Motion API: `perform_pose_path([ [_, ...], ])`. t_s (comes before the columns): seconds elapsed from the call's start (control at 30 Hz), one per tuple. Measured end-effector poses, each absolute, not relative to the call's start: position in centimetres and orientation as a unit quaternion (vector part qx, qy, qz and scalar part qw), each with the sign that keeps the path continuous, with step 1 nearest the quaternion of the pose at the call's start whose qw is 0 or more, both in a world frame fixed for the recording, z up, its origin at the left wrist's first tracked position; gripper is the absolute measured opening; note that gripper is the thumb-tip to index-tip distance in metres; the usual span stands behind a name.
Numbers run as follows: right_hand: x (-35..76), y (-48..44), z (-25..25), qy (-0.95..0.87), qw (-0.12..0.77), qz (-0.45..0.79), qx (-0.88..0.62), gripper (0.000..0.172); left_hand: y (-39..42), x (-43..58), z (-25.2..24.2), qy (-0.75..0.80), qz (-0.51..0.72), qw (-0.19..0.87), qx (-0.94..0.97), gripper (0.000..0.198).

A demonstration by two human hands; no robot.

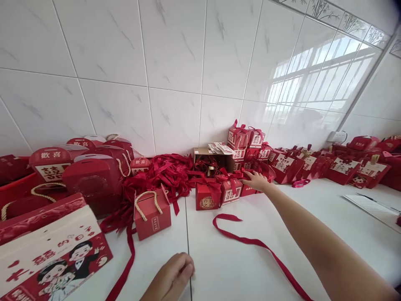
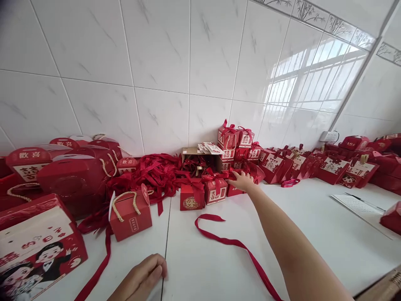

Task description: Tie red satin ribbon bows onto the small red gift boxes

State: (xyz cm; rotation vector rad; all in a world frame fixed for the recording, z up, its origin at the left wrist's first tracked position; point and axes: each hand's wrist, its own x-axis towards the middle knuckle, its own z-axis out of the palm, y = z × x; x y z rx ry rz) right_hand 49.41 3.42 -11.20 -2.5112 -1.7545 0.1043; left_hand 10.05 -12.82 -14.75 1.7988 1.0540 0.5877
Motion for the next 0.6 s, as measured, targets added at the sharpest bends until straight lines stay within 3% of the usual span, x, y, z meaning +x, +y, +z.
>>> perform_pose_path([
  [0.17, 48.3, 2.1, -10.9, -0.575, 0.028, 0.04, -0.817, 0.075, -12.7, 9.7, -14.9, 0.413, 0.224, 0.47, 0.747, 0.045],
  [0.43, 47.7, 0.3, -10.4, -0.585, 0.018, 0.055, -0.809, 0.081, -12.8, 9.5, -14.7, 0.405, 0.217, 0.472, 0.752, 0.044],
  [0.53, 47.5, -0.3, -10.0, -0.595, 0.003, 0.076, -0.8, 0.09, -12.9, 9.5, -14.6, 0.403, 0.211, 0.467, 0.758, 0.044],
  [0.6, 47.4, -0.7, -9.6, -0.602, -0.014, 0.094, -0.793, 0.107, -12.9, 9.5, -14.7, 0.404, 0.205, 0.463, 0.762, 0.044],
])
